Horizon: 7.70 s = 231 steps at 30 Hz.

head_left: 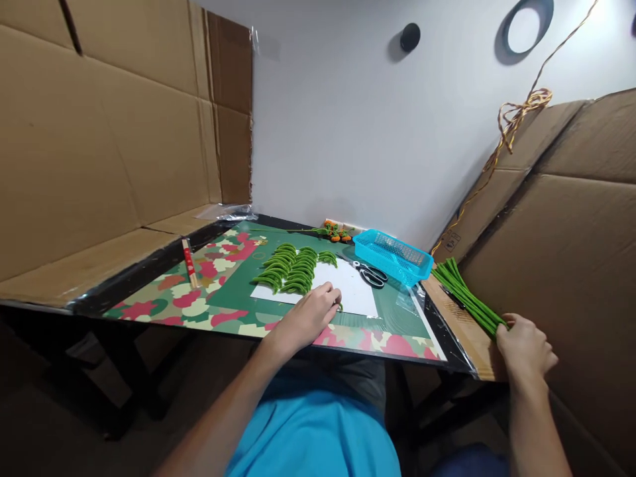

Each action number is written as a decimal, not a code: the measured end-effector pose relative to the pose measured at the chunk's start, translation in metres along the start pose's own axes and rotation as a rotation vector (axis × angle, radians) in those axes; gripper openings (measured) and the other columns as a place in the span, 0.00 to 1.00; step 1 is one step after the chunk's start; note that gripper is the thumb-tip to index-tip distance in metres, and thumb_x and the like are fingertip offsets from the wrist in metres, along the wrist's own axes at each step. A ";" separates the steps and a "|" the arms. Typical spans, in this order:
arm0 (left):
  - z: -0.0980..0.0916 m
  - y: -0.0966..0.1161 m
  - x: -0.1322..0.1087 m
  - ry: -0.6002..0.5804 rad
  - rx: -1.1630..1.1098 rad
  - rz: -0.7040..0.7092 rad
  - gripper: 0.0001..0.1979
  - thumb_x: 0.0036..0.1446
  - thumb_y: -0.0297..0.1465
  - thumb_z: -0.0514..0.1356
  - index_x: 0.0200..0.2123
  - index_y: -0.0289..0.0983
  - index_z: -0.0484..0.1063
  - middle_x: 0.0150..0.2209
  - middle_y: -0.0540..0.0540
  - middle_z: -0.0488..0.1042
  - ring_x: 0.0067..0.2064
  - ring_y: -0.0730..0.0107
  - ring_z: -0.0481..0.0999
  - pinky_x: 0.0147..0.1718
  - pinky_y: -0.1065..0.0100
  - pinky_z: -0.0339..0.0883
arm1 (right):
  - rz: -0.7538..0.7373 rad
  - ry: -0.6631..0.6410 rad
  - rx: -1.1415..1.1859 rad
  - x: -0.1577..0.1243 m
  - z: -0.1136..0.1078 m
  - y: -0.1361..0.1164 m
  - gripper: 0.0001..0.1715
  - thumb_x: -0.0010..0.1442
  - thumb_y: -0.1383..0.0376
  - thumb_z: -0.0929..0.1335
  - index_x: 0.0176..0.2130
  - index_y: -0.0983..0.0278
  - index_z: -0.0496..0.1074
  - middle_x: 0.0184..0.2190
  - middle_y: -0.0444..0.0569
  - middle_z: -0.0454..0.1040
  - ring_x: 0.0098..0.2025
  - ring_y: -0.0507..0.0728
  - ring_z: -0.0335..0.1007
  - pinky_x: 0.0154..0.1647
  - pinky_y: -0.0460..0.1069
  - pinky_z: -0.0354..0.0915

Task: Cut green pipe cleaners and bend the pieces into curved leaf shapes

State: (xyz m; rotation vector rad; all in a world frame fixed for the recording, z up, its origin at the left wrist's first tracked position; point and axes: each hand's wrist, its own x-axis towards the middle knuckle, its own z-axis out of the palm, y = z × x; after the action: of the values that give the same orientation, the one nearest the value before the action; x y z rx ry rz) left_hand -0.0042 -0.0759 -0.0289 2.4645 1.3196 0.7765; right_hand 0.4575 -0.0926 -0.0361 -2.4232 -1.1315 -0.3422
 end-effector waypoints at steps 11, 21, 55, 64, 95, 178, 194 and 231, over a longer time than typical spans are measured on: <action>0.001 -0.001 0.000 0.016 -0.024 0.030 0.08 0.69 0.25 0.54 0.43 0.38 0.73 0.43 0.44 0.71 0.40 0.60 0.75 0.42 0.62 0.67 | 0.122 -0.018 -0.015 -0.010 -0.021 -0.013 0.25 0.61 0.65 0.66 0.55 0.61 0.82 0.46 0.70 0.81 0.48 0.77 0.81 0.45 0.66 0.72; 0.008 -0.011 0.002 0.053 -0.120 0.021 0.07 0.69 0.26 0.55 0.43 0.39 0.73 0.44 0.44 0.71 0.41 0.60 0.76 0.41 0.62 0.66 | -0.107 0.271 0.115 -0.012 -0.025 -0.021 0.21 0.67 0.61 0.64 0.52 0.64 0.81 0.51 0.60 0.78 0.43 0.66 0.77 0.39 0.55 0.65; -0.001 0.010 -0.003 0.226 -0.161 0.102 0.28 0.66 0.21 0.52 0.67 0.45 0.64 0.60 0.41 0.65 0.44 0.66 0.75 0.52 0.63 0.69 | -0.066 0.098 1.393 -0.041 -0.049 -0.032 0.29 0.52 0.44 0.77 0.34 0.62 0.68 0.29 0.44 0.76 0.25 0.53 0.72 0.19 0.45 0.67; -0.029 0.041 -0.008 0.227 -0.993 0.048 0.32 0.70 0.50 0.56 0.72 0.44 0.61 0.65 0.37 0.71 0.49 0.57 0.79 0.48 0.58 0.76 | -0.238 -0.385 1.720 -0.166 -0.058 -0.121 0.19 0.63 0.52 0.76 0.32 0.62 0.73 0.24 0.42 0.76 0.22 0.50 0.68 0.23 0.45 0.66; -0.025 0.067 -0.038 0.438 -1.125 -0.066 0.25 0.71 0.43 0.58 0.24 0.39 0.58 0.23 0.53 0.54 0.24 0.73 0.57 0.23 0.70 0.52 | -0.150 -0.495 1.935 -0.248 -0.047 -0.184 0.12 0.63 0.58 0.77 0.36 0.66 0.82 0.22 0.47 0.79 0.20 0.53 0.76 0.17 0.44 0.74; 0.012 0.046 -0.073 -0.230 -1.088 -0.309 0.21 0.67 0.49 0.63 0.43 0.34 0.79 0.24 0.52 0.70 0.16 0.81 0.63 0.13 0.76 0.54 | -0.215 -0.470 1.590 -0.253 -0.029 -0.163 0.16 0.62 0.53 0.76 0.37 0.64 0.86 0.23 0.48 0.76 0.21 0.52 0.66 0.20 0.45 0.64; 0.002 0.050 -0.072 -0.255 -0.880 -0.248 0.26 0.68 0.50 0.60 0.30 0.32 0.78 0.24 0.51 0.66 0.19 0.80 0.58 0.18 0.71 0.48 | -0.344 -0.462 1.521 -0.252 -0.027 -0.160 0.16 0.66 0.56 0.74 0.35 0.65 0.86 0.20 0.44 0.70 0.21 0.49 0.59 0.21 0.44 0.56; 0.017 0.049 -0.076 -0.225 -1.057 -0.317 0.33 0.68 0.61 0.49 0.27 0.37 0.63 0.25 0.53 0.57 0.27 0.73 0.53 0.27 0.67 0.45 | -0.100 -0.366 1.647 -0.250 -0.005 -0.144 0.17 0.65 0.56 0.75 0.36 0.68 0.84 0.17 0.40 0.62 0.19 0.48 0.54 0.19 0.45 0.49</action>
State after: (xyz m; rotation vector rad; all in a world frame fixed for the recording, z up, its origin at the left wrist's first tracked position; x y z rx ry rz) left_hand 0.0056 -0.1657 -0.0475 1.4157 0.8367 0.7907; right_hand 0.1874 -0.1795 -0.0902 -0.9364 -0.9666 0.7726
